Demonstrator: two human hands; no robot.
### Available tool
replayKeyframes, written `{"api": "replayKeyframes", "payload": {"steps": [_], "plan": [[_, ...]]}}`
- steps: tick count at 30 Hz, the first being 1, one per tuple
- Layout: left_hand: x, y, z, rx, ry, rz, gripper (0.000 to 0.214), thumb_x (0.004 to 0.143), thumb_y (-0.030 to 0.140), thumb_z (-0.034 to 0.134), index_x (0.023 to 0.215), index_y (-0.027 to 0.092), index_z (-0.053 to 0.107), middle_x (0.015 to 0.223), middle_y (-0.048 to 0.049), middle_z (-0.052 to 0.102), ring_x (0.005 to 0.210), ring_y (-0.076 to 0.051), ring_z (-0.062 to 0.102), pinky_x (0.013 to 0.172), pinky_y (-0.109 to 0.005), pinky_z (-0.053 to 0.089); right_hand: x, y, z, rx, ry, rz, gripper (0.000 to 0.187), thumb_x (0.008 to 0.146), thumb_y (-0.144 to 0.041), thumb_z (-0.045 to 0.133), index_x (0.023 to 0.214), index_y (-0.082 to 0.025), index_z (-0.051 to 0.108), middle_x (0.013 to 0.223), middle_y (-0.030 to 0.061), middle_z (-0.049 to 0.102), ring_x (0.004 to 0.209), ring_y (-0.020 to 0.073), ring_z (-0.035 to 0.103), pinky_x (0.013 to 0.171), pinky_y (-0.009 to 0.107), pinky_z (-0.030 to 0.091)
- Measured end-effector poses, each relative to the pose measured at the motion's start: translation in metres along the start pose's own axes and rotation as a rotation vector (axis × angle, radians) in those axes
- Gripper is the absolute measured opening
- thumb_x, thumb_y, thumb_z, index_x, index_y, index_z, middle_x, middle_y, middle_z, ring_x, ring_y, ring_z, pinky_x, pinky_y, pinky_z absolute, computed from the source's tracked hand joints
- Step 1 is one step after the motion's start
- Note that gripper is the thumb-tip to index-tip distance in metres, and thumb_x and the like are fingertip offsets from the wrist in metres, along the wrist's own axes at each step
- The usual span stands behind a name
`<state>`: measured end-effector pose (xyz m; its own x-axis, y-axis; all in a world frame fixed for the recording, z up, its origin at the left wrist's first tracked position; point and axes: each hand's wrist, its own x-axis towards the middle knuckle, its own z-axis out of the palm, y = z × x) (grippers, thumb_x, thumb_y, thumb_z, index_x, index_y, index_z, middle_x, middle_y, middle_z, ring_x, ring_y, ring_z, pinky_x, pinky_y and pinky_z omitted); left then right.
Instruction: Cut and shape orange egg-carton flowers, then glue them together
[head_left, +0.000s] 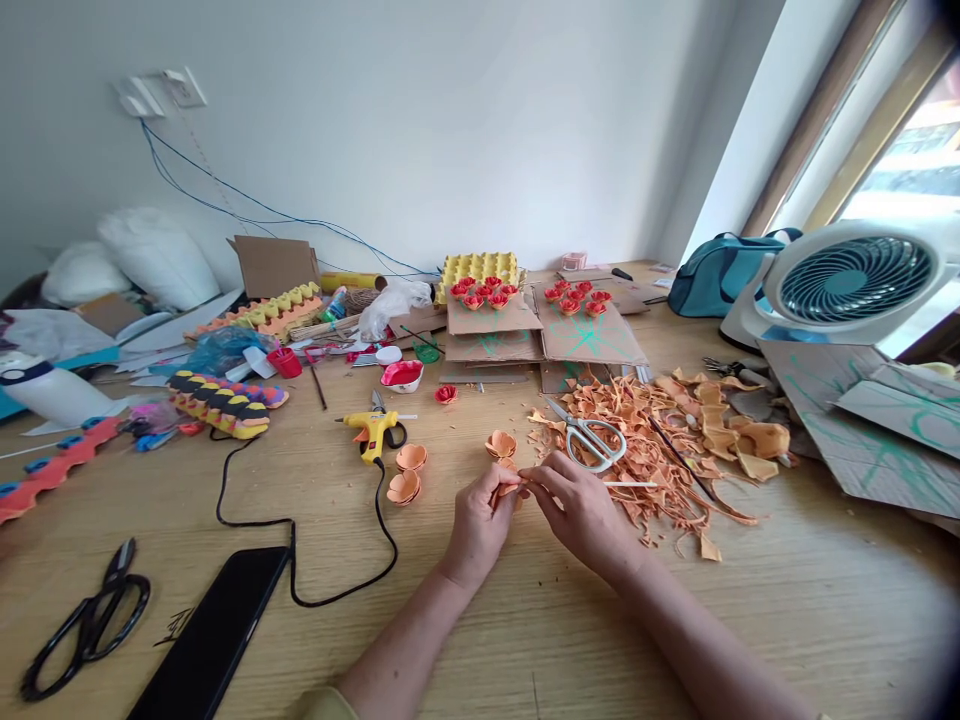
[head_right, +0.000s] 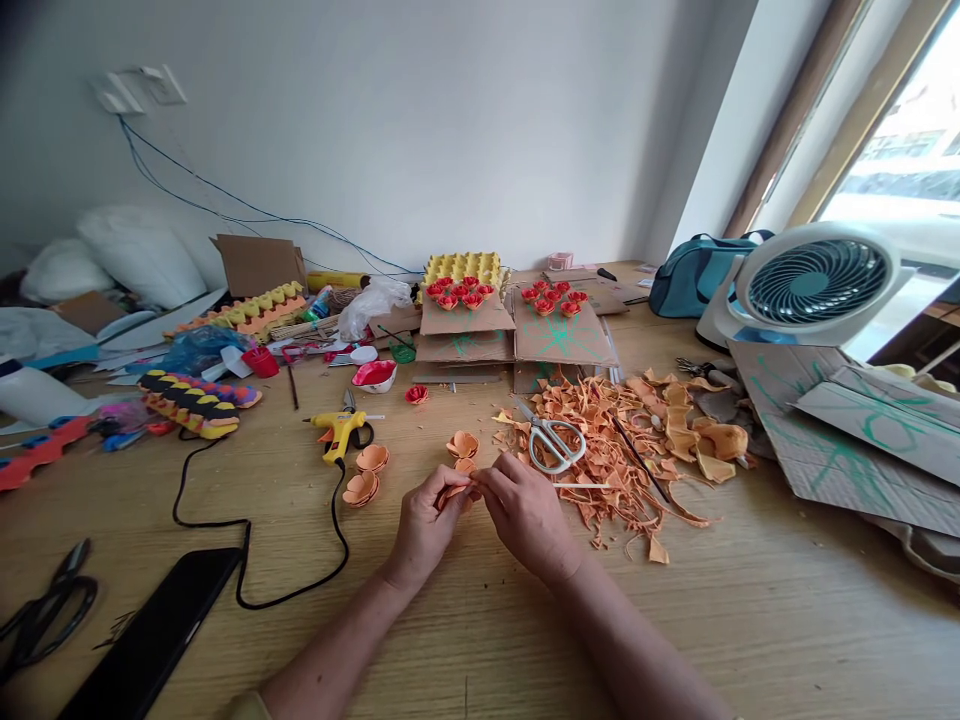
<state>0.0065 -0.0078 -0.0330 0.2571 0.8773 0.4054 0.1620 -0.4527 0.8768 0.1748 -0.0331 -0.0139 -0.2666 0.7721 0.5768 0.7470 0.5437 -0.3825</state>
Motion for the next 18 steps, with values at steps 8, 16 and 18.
{"api": "replayKeyframes", "payload": {"steps": [8,16,18], "plan": [[0.0004,0.0021,0.0041,-0.031,-0.018,-0.044,0.005,0.09,0.019,0.058,0.085,0.018,0.06,0.075,0.0007,0.067,0.068,-0.012,0.066,0.066,-0.019,0.051,-0.002,0.0028,-0.0006,-0.033,-0.012,-0.025,0.02,0.098,-0.018,0.049,0.092,-0.019,0.067,0.08,0.004,0.055,0.072,0.0165,0.053,0.064,0.027,0.04],[-0.0004,-0.0022,0.0025,-0.123,0.022,0.018,0.004,0.09,0.02,0.059,0.087,0.019,0.059,0.084,-0.0018,0.071,0.074,-0.013,0.068,0.071,-0.023,0.056,0.0011,-0.0025,-0.0016,-0.004,0.025,-0.046,0.018,0.099,-0.017,0.048,0.104,-0.018,0.066,0.086,0.0055,0.058,0.075,0.0168,0.054,0.069,0.028,0.043],[-0.0013,-0.0029,0.0022,-0.088,0.029,0.046,0.002,0.09,0.02,0.059,0.089,0.019,0.059,0.087,-0.0023,0.071,0.075,-0.013,0.068,0.071,-0.023,0.055,0.0018,-0.0017,-0.0006,0.039,0.035,-0.035,0.018,0.099,-0.017,0.049,0.104,-0.018,0.066,0.087,0.0056,0.058,0.076,0.0166,0.055,0.068,0.027,0.043]]}}
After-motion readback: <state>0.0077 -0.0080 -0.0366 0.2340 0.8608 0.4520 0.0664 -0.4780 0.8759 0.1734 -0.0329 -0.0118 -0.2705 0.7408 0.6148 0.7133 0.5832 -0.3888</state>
